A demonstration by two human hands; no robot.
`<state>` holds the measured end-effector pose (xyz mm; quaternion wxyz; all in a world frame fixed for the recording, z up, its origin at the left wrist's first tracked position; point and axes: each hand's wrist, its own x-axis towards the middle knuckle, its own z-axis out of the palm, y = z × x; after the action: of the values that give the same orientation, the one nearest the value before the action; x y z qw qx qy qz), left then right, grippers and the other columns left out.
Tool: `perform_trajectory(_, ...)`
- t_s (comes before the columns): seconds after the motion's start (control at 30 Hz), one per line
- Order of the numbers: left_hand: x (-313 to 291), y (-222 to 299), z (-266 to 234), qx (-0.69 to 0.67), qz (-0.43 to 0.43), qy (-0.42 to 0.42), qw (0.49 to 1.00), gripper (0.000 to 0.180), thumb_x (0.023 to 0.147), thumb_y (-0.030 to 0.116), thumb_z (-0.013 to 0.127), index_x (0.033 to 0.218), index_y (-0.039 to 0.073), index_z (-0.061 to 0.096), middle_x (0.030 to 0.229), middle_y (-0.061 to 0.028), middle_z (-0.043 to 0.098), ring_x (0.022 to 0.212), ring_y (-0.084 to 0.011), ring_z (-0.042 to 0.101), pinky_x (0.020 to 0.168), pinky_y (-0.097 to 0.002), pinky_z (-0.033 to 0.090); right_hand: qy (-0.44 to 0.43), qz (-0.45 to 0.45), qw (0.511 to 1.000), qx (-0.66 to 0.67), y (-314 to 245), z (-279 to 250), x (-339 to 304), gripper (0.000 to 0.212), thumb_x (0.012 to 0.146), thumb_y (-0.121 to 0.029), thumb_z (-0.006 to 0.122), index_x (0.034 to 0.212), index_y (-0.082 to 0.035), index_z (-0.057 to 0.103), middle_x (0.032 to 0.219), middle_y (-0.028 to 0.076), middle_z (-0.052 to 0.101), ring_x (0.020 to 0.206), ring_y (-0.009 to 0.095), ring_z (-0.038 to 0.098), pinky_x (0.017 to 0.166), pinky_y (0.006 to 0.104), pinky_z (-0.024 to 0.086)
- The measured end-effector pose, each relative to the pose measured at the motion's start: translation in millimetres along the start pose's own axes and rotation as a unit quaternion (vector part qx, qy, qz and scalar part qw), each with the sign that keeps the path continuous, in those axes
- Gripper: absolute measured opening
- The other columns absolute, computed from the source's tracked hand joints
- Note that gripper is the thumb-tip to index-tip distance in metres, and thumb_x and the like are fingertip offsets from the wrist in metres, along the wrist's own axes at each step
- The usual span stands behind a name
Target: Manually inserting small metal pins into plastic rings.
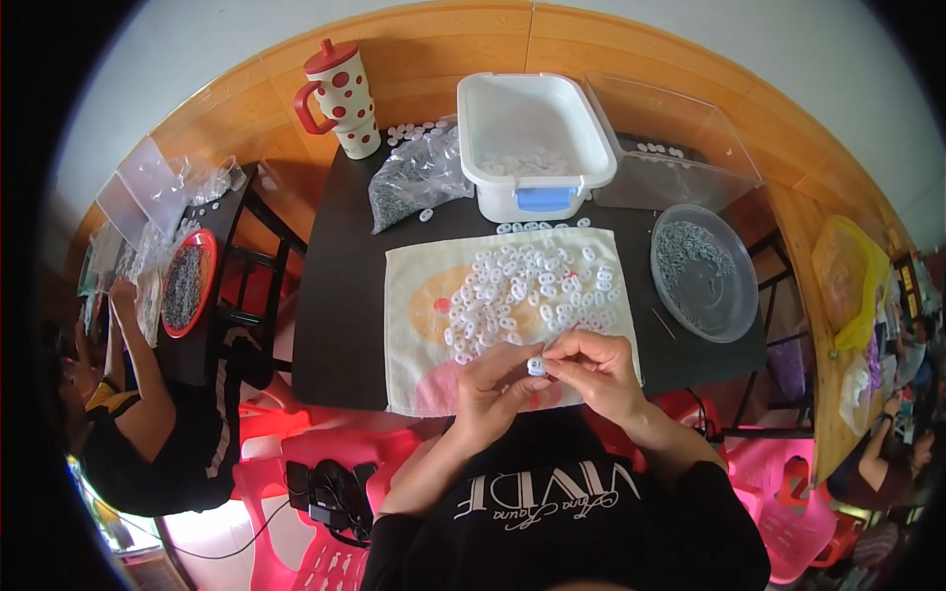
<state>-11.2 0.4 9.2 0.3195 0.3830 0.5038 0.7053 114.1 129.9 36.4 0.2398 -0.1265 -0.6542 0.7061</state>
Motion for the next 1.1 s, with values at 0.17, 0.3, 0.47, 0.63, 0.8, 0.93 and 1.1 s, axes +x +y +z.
perform_trajectory(0.17, -3, -4, -5, 0.144, 0.134, -0.018, 0.98, 0.032, 0.079, -0.006, 0.075, 0.111, -0.001, 0.069, 0.092, -0.0092, 0.066, 0.075, -0.0154, 0.063, 0.066, -0.0255, 0.05, -0.023, -0.036, 0.999, -0.008, -3, 7, -5, 0.007, 0.089, 0.01, 0.062, 0.091, 0.005, 0.067, 0.089, 0.008, 0.066, 0.08, 0.009, 0.062, 0.068, 0.0201, 0.048)
perform_trajectory(0.3, -11, -9, -6, 0.142, 0.177, -0.02, 0.974, 0.037, 0.078, -0.006, 0.075, 0.114, -0.001, 0.068, 0.095, -0.0112, 0.067, 0.072, -0.0158, 0.064, 0.063, -0.026, 0.05, -0.046, 0.05, 0.997, 0.044, -8, 4, -8, 0.004, 0.092, 0.006, 0.061, 0.091, 0.005, 0.065, 0.086, 0.006, 0.063, 0.08, 0.007, 0.059, 0.067, 0.0206, 0.046)
perform_trajectory(0.47, -10, 8, 3, 0.185, 0.097, 0.01, 0.978, 0.044, 0.077, -0.005, 0.076, 0.119, 0.0, 0.065, 0.098, -0.0127, 0.068, 0.072, -0.0152, 0.063, 0.06, -0.0275, 0.05, 0.082, -0.237, 0.933, -0.259, -64, -50, 45, 0.011, 0.082, 0.011, 0.058, 0.083, 0.001, 0.062, 0.083, 0.006, 0.063, 0.076, 0.009, 0.058, 0.064, 0.022, 0.046)
perform_trajectory(0.63, -4, 9, -5, 0.337, 0.227, -0.032, 0.913, 0.034, 0.072, -0.002, 0.077, 0.105, 0.0, 0.069, 0.096, -0.013, 0.068, 0.079, -0.0266, 0.063, 0.068, -0.0352, 0.052, 0.247, -0.24, 0.883, -0.318, -128, -129, 134, 0.006, 0.092, 0.0, 0.061, 0.094, 0.001, 0.066, 0.08, 0.0, 0.063, 0.073, 0.006, 0.055, 0.066, 0.0201, 0.044)
perform_trajectory(0.8, -8, 11, -5, 0.523, 0.23, -0.012, 0.82, 0.025, 0.071, 0.007, 0.076, 0.095, 0.003, 0.069, 0.106, -0.012, 0.065, 0.102, -0.0353, 0.057, 0.083, -0.0434, 0.047, 0.047, -0.204, 0.901, -0.379, -58, -91, 90, 0.008, 0.088, 0.003, 0.062, 0.093, 0.0, 0.066, 0.09, 0.005, 0.063, 0.078, 0.011, 0.059, 0.068, 0.0237, 0.047)
perform_trajectory(0.93, -7, 8, -6, 0.516, 0.199, -0.037, 0.833, 0.024, 0.072, 0.01, 0.076, 0.094, 0.004, 0.07, 0.111, -0.0135, 0.063, 0.105, -0.0367, 0.055, 0.088, -0.046, 0.045, -0.102, -0.228, 0.77, -0.587, -7, -43, 71, 0.028, 0.079, -0.003, 0.065, 0.106, -0.006, 0.069, 0.122, 0.018, 0.058, 0.103, 0.037, 0.057, 0.092, 0.0424, 0.048)
perform_trajectory(1.1, -7, 4, -8, 0.502, 0.193, -0.023, 0.843, 0.026, 0.071, 0.011, 0.077, 0.094, 0.002, 0.069, 0.112, -0.0147, 0.062, 0.108, -0.0373, 0.054, 0.089, -0.046, 0.044, -0.178, -0.25, 0.778, -0.548, 13, -31, 59, 0.027, 0.076, -0.003, 0.063, 0.101, -0.003, 0.07, 0.125, 0.015, 0.058, 0.106, 0.034, 0.055, 0.093, 0.0429, 0.047)
